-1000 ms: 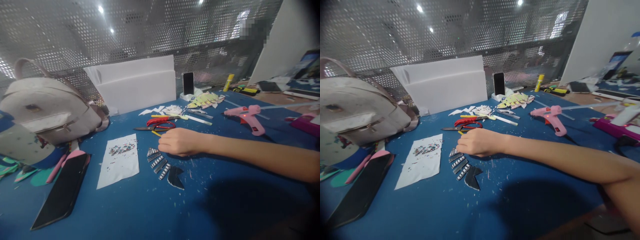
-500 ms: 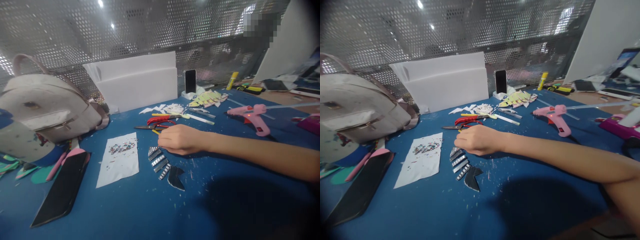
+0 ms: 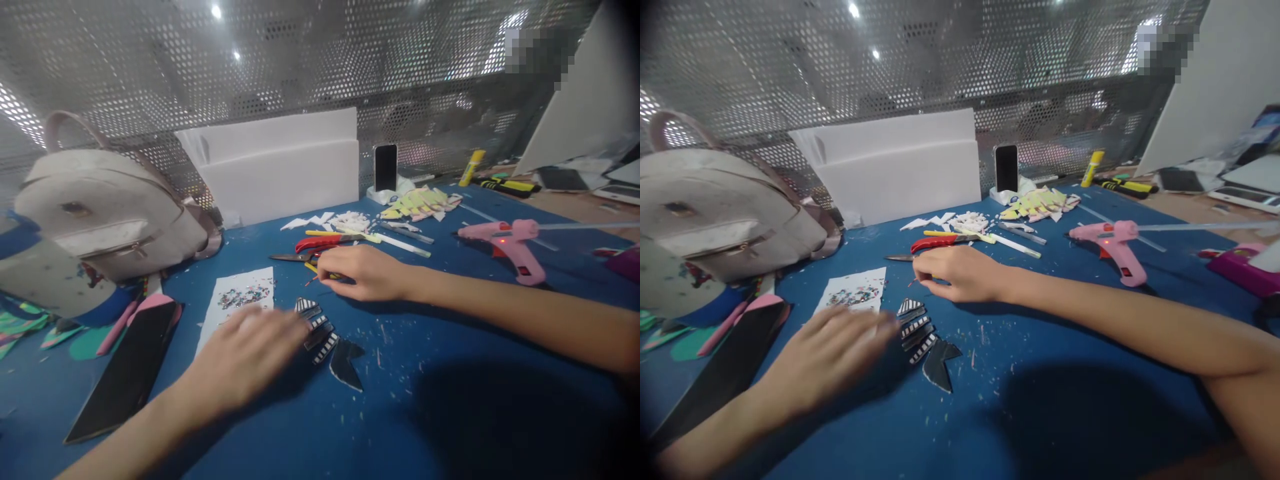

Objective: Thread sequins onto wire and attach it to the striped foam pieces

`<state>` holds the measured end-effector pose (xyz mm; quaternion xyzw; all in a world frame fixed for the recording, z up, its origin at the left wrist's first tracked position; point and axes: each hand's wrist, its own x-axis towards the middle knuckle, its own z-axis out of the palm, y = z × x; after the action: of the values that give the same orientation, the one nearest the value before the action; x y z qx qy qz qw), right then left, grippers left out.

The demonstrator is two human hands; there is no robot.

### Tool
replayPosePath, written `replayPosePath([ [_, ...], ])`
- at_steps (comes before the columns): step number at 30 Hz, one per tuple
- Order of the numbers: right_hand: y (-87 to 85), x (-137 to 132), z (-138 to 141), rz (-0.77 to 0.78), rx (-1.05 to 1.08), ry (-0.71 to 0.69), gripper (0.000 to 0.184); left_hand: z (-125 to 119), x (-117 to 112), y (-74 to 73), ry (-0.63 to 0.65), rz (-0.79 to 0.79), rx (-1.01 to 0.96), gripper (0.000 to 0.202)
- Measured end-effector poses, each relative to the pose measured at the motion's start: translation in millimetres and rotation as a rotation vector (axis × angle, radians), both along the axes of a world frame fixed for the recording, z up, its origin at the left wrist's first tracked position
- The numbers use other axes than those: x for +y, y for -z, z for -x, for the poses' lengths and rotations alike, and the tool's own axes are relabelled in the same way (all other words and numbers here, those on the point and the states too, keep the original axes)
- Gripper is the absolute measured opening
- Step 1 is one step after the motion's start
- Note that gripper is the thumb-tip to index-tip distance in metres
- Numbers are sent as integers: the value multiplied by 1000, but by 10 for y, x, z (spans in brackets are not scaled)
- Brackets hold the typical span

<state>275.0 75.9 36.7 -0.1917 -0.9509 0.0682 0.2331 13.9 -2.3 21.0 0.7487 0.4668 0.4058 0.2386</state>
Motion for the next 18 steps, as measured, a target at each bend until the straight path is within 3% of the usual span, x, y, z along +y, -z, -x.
replayPosePath([
  [4,-4,-14,-15,-95,-28,5,10,-20,359,57,187,93,292,31],
  [8,9,-39,-10,-176,-42,-12,16,-76,592,135,236,129,315,29],
  [13,67,-49,0,-222,-27,-11,16,-137,497,165,198,134,238,21],
  [18,62,-104,18,-496,-79,-53,19,-173,374,201,140,137,130,30],
])
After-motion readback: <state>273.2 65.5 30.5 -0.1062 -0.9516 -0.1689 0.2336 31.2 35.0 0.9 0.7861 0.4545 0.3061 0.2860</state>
